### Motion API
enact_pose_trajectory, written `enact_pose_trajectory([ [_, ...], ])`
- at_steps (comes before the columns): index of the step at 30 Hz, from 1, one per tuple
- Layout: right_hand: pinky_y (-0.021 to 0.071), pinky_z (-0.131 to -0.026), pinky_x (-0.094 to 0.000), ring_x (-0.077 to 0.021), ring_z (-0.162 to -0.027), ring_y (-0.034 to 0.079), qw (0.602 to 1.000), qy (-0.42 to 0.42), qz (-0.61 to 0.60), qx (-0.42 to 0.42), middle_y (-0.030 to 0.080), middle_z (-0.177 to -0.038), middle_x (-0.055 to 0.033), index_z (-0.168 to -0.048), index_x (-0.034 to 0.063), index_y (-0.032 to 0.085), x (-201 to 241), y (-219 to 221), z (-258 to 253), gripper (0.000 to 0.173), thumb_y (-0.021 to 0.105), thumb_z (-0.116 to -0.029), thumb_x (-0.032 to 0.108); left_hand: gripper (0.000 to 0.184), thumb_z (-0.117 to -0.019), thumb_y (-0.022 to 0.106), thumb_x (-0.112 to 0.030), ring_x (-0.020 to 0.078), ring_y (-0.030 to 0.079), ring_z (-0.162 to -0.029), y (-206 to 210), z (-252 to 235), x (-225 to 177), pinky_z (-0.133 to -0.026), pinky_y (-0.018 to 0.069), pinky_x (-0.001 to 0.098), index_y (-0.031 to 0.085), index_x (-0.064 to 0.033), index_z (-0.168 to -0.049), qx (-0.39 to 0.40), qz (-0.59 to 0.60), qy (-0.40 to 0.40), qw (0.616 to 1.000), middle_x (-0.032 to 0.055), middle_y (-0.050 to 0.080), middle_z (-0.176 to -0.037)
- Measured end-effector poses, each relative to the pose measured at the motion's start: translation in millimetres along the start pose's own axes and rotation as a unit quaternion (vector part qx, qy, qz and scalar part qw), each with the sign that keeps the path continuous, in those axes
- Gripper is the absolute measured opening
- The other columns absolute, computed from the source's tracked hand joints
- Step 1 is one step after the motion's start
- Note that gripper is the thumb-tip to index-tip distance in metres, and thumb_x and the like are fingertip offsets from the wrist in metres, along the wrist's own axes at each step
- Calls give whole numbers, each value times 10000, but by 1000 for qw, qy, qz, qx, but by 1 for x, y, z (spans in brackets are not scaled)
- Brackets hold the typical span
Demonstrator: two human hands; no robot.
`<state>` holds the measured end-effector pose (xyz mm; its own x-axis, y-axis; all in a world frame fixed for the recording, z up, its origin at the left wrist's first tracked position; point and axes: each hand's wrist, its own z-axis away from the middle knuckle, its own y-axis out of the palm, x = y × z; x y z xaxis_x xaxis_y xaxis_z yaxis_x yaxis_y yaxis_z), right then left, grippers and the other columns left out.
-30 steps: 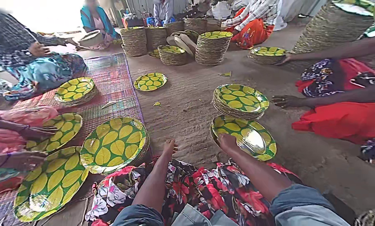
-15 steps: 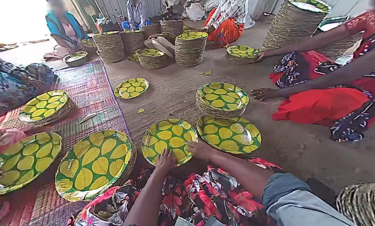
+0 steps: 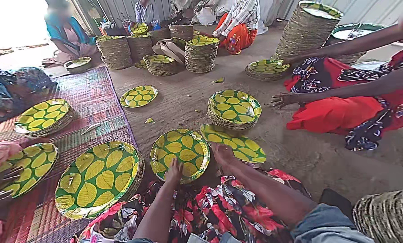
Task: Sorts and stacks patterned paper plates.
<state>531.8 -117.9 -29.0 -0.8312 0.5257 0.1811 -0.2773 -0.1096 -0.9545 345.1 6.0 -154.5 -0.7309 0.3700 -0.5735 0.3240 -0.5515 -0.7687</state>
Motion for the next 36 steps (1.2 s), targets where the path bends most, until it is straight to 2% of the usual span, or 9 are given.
enact_pose_trajectory([
  [4,599,-863,-512,-393,-1122,720,941,-265,-9,-208,698,-1258,-257,-1227,-94,658,14,39,12,289,470,-1012,-43,620,-1095,264,-286,473,181,-1558,-22,3,-7,-1232,133,644,232,89,-1588,-376,118,11,919,319,165,-1670],
  [6,496,-1084,-506,-380,-1361,579,931,-344,-15,-122,586,-1458,-244,-1346,-78,599,22,53,5,355,410,-1047,-38,722,-1070,160,-413,470,139,-1568,-35,5,-5,-1249,77,616,222,78,-1596,-471,119,-2,874,315,131,-1678],
  [8,444,-1133,-521,-374,-1424,517,919,-394,-15,-30,534,-1523,-223,-1391,-49,586,17,77,-17,383,387,-1065,-18,668,-1075,172,-359,480,184,-1555,-44,7,-4,-1248,99,611,304,61,-1577,-511,115,-2,852,319,194,-1662],
  [13,192,-1230,-635,-336,-1577,256,903,-363,26,226,338,-1679,-131,-1569,144,460,-12,92,-62,524,438,-1110,397,537,-1073,471,-224,496,203,-1545,-43,7,-7,-1237,163,640,418,56,-1528,-284,-8,3,959,332,255,-1638],
  [17,160,-1238,-658,-375,-1556,292,965,-259,-48,-1,369,-1646,-203,-1573,54,419,-42,44,-103,639,493,-1077,450,746,-1033,578,-375,379,48,-1602,-9,-6,-6,-1245,24,666,259,-74,-1635,-54,-163,13,985,222,120,-1714],
  [21,78,-1224,-727,-464,-1578,145,992,-3,-21,-126,186,-1676,-317,-1610,-46,245,-112,5,-167,924,767,-936,309,841,-1024,571,-477,344,-74,-1605,0,-10,-6,-1234,-52,664,141,-148,-1667,68,-227,-4,972,158,-17,-1737],
  [23,140,-1197,-758,-527,-1516,270,992,65,-7,-111,321,-1598,-364,-1574,-83,299,-145,8,-190,975,854,-852,265,849,-1022,574,-491,323,-78,-1607,4,-10,-5,-1223,-13,699,117,-190,-1671,117,-229,-32,966,103,-41,-1744],
  [27,370,-1055,-742,-532,-1384,444,992,90,25,-89,491,-1461,-336,-1424,-71,533,-164,27,-209,525,684,-923,-19,849,-1023,578,-480,306,-72,-1609,8,-14,-6,-1215,34,715,99,-215,-1672,145,-219,-63,963,65,-51,-1747],
  [36,512,-953,-623,-504,-1313,521,993,68,96,-34,532,-1377,-319,-1381,-87,533,-151,29,-188,389,552,-992,-73,844,-1024,587,-466,309,-73,-1608,8,-14,-2,-1208,35,723,106,-221,-1672,141,-203,-52,968,57,-40,-1749],
])
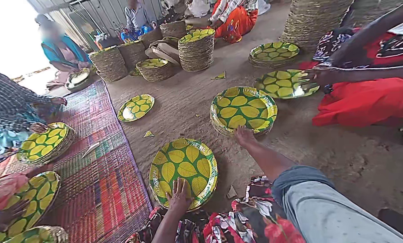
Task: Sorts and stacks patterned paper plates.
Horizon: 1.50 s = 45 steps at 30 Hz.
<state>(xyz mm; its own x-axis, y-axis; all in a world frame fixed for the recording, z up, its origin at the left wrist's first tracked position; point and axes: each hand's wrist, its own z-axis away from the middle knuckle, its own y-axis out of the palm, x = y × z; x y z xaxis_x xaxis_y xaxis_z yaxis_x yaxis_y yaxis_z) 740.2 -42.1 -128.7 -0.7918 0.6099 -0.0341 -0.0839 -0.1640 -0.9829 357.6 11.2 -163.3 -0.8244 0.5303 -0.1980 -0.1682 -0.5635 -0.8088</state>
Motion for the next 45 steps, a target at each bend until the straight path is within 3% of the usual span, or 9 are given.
enact_pose_trajectory([
  [7,456,-1048,-636,-541,-1382,445,984,-37,57,163,414,-1491,-375,-1478,-139,392,9,-10,110,470,494,-1045,13,848,-1020,599,-472,320,-50,-1609,-5,2,-2,-1202,48,733,124,-208,-1671,1,1,14,1000,68,-10,-1750],
  [11,443,-1024,-650,-506,-1320,527,973,-25,83,214,525,-1408,-355,-1339,-162,526,25,-32,149,353,470,-1059,45,846,-1015,608,-466,330,-28,-1610,-4,5,0,-1214,83,713,143,-195,-1668,-8,-4,29,1000,82,5,-1749],
  [20,358,-1086,-692,-504,-1347,510,994,-20,34,106,577,-1383,-335,-1333,-86,605,30,-34,143,395,480,-1092,201,809,-1007,648,-381,346,67,-1605,-10,16,8,-1234,130,666,227,-121,-1647,-46,36,51,997,143,116,-1731],
  [24,393,-1032,-712,-531,-1324,520,992,-98,-37,-64,530,-1433,-341,-1444,-30,538,44,-26,148,406,457,-1048,1,694,-1067,491,-354,413,121,-1588,-19,17,4,-1245,81,650,256,-1,-1617,-316,108,87,939,266,181,-1687],
  [28,489,-1041,-617,-455,-1405,508,934,-343,-36,-95,481,-1553,-255,-1549,103,475,79,-7,161,550,461,-1019,-45,669,-1064,313,-400,483,295,-1520,-26,8,6,-1241,132,646,404,62,-1539,-555,88,102,821,309,341,-1611],
  [32,453,-1070,-640,-445,-1451,455,856,-516,20,40,470,-1577,-217,-1501,128,546,103,29,154,446,512,-1057,87,579,-1086,422,-324,402,232,-1565,-25,22,10,-1261,136,601,396,4,-1563,-324,56,83,941,253,301,-1652],
  [35,180,-1201,-718,-414,-1552,288,888,-449,-16,93,366,-1651,-197,-1566,121,462,96,27,144,613,545,-1054,449,746,-1080,468,-444,366,57,-1604,-9,14,10,-1258,77,631,167,-69,-1650,-51,-5,39,998,194,67,-1727],
  [40,291,-1156,-690,-461,-1477,378,994,-46,-101,-6,405,-1569,-306,-1530,-80,389,75,-10,132,563,548,-1058,183,804,-1064,498,-460,388,55,-1600,-7,13,1,-1236,80,682,128,-55,-1652,-31,-18,-1,999,206,46,-1726],
  [45,370,-1104,-652,-463,-1368,497,994,23,-102,28,559,-1411,-298,-1376,-65,564,54,-15,122,375,552,-1031,82,826,-1007,614,-450,431,217,-1555,-15,14,-3,-1171,253,703,255,-23,-1617,-37,-30,-13,999,244,191,-1689],
])
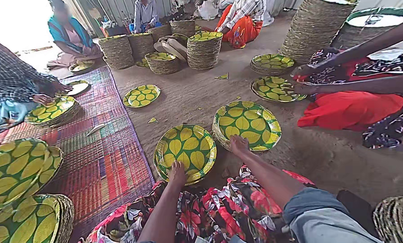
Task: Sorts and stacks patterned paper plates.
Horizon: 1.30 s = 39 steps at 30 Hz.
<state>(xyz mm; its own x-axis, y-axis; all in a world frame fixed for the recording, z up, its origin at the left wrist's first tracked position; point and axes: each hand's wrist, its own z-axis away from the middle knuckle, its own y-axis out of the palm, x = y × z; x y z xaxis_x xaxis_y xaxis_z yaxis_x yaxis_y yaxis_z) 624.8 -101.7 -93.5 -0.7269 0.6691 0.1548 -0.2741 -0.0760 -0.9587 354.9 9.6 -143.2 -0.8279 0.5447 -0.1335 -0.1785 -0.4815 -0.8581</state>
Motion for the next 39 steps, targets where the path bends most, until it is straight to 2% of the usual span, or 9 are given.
enact_pose_trajectory([
  [4,376,-1094,-636,-459,-1306,551,992,-47,4,-115,614,-1327,-298,-1318,-12,643,-5,-5,2,397,506,-1094,285,627,-1049,530,-452,434,428,-1436,-8,5,3,-1089,406,653,481,-13,-1493,-45,57,-9,997,259,449,-1540],
  [8,508,-989,-607,-447,-1235,634,940,-264,-15,-215,644,-1341,-264,-1266,-15,684,14,8,17,303,503,-1069,128,695,-1089,358,-442,454,213,-1555,-6,5,10,-1237,164,633,263,7,-1612,-311,181,1,933,309,227,-1657],
  [11,449,-1112,-588,-400,-1390,544,893,-445,16,-68,567,-1494,-209,-1357,3,642,36,39,28,349,463,-1061,50,701,-1042,295,-404,498,225,-1539,-5,-4,12,-1238,127,647,355,67,-1558,-511,185,41,838,335,260,-1635],
  [15,236,-1196,-674,-384,-1506,391,868,-455,111,163,448,-1610,-161,-1477,100,573,42,53,23,470,408,-1118,355,608,-1101,380,-368,400,148,-1586,-3,9,11,-1255,93,628,325,-28,-1603,-267,130,54,953,250,194,-1689],
  [17,203,-1216,-662,-409,-1460,441,918,-381,64,91,508,-1541,-220,-1420,39,602,37,42,20,537,435,-1096,432,694,-1086,440,-434,363,64,-1604,9,3,12,-1246,76,661,221,-84,-1644,-91,75,46,992,194,100,-1724],
  [19,188,-1225,-661,-422,-1519,344,970,-240,23,-5,381,-1617,-262,-1540,-25,431,32,24,16,614,490,-1086,385,819,-1049,512,-478,344,-2,-1609,19,-2,11,-1239,58,670,113,-115,-1664,-9,38,40,998,160,7,-1737],
  [24,340,-1140,-642,-453,-1423,441,1000,10,19,13,494,-1475,-311,-1393,-110,530,9,7,3,391,493,-1025,17,883,-1024,569,-509,336,-18,-1610,14,-4,8,-1221,70,705,96,-133,-1668,2,36,29,999,142,-19,-1741],
  [34,308,-1154,-670,-459,-1462,399,1000,-22,6,9,448,-1534,-302,-1507,-49,439,-7,11,-2,569,456,-1107,356,871,-1018,598,-471,338,-10,-1609,12,-1,7,-1202,63,735,121,-136,-1667,-3,61,32,998,128,-1,-1743],
  [39,406,-1084,-651,-471,-1408,452,999,-23,45,0,503,-1457,-318,-1377,-104,547,5,11,3,372,521,-1031,28,855,-1005,634,-432,336,15,-1609,10,1,9,-1201,88,738,167,-150,-1663,-7,83,32,996,113,28,-1745],
])
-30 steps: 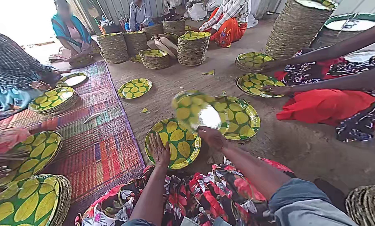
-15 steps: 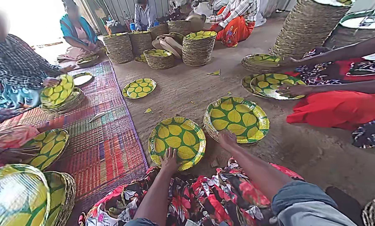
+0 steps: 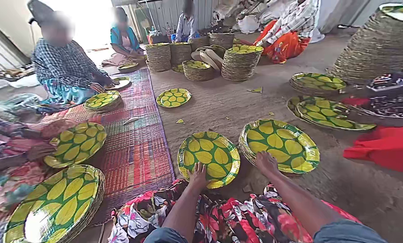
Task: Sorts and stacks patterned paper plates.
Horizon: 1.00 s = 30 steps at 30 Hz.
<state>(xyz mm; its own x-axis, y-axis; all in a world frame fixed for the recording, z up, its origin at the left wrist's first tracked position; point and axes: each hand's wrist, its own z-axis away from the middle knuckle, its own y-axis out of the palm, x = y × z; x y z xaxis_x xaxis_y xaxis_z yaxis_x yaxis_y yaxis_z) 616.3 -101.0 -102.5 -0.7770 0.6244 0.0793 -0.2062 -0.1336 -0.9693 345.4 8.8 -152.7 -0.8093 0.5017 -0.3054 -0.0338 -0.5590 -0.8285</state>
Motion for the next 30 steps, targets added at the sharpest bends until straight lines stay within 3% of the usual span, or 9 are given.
enact_pose_trajectory([
  [5,384,-1055,-682,-517,-1312,532,986,-45,-19,-158,582,-1356,-347,-1310,-65,621,-11,-9,4,386,506,-1092,232,674,-1057,535,-398,351,104,-1601,-8,2,3,-1231,72,698,308,-108,-1623,-89,89,-3,992,172,174,-1716],
  [9,455,-1057,-638,-490,-1293,584,936,-233,-75,-254,578,-1444,-282,-1390,29,638,18,-5,17,366,512,-1053,91,602,-1125,330,-341,433,147,-1577,-30,9,10,-1238,135,654,253,1,-1614,-285,294,-118,905,279,158,-1687],
  [12,390,-1146,-620,-397,-1456,468,892,-442,-42,-89,512,-1554,-190,-1463,134,597,41,30,21,435,508,-1042,73,557,-1146,239,-305,411,329,-1515,-38,2,28,-1230,265,546,289,30,-1589,-354,466,-222,780,289,327,-1622],
  [14,253,-1200,-655,-365,-1562,289,873,-478,32,92,372,-1663,-127,-1544,205,509,50,47,22,459,474,-1098,305,589,-1148,212,-358,407,384,-1484,-35,0,40,-1206,309,545,321,40,-1569,-317,558,-251,724,301,391,-1579],
  [16,155,-1230,-649,-327,-1602,174,873,-443,82,188,259,-1717,-69,-1592,253,430,53,51,20,562,385,-1096,513,585,-1130,365,-368,416,417,-1451,-24,-4,50,-1185,340,560,393,66,-1521,-279,606,-236,707,321,432,-1535],
  [19,140,-1228,-669,-375,-1580,220,934,-340,9,112,333,-1675,-158,-1480,167,583,44,48,15,516,492,-1070,467,589,-1044,614,-237,418,449,-1412,-19,-6,50,-1158,371,554,406,89,-1488,-236,624,-209,715,333,466,-1487],
  [23,311,-1205,-599,-481,-1537,255,991,-80,-99,45,182,-1673,-314,-1630,-23,167,32,34,5,919,713,-978,326,513,-998,668,-179,410,519,-1338,-26,-5,36,-1098,423,570,505,59,-1423,-186,581,-203,766,311,541,-1414],
  [25,391,-1158,-559,-470,-1472,388,972,-1,-229,55,257,-1643,-323,-1641,-5,71,29,26,1,961,728,-975,217,559,-1047,581,-151,409,467,-1397,-32,-3,28,-1138,386,551,363,62,-1517,-180,595,-174,763,319,475,-1484],
  [30,497,-978,-460,-309,-1199,580,824,91,-558,18,517,-1422,-267,-1509,-28,389,58,-6,4,558,627,-1021,102,629,-1060,545,-104,376,419,-1434,-97,30,43,-1168,360,508,228,54,-1579,-226,641,-97,727,312,384,-1555],
])
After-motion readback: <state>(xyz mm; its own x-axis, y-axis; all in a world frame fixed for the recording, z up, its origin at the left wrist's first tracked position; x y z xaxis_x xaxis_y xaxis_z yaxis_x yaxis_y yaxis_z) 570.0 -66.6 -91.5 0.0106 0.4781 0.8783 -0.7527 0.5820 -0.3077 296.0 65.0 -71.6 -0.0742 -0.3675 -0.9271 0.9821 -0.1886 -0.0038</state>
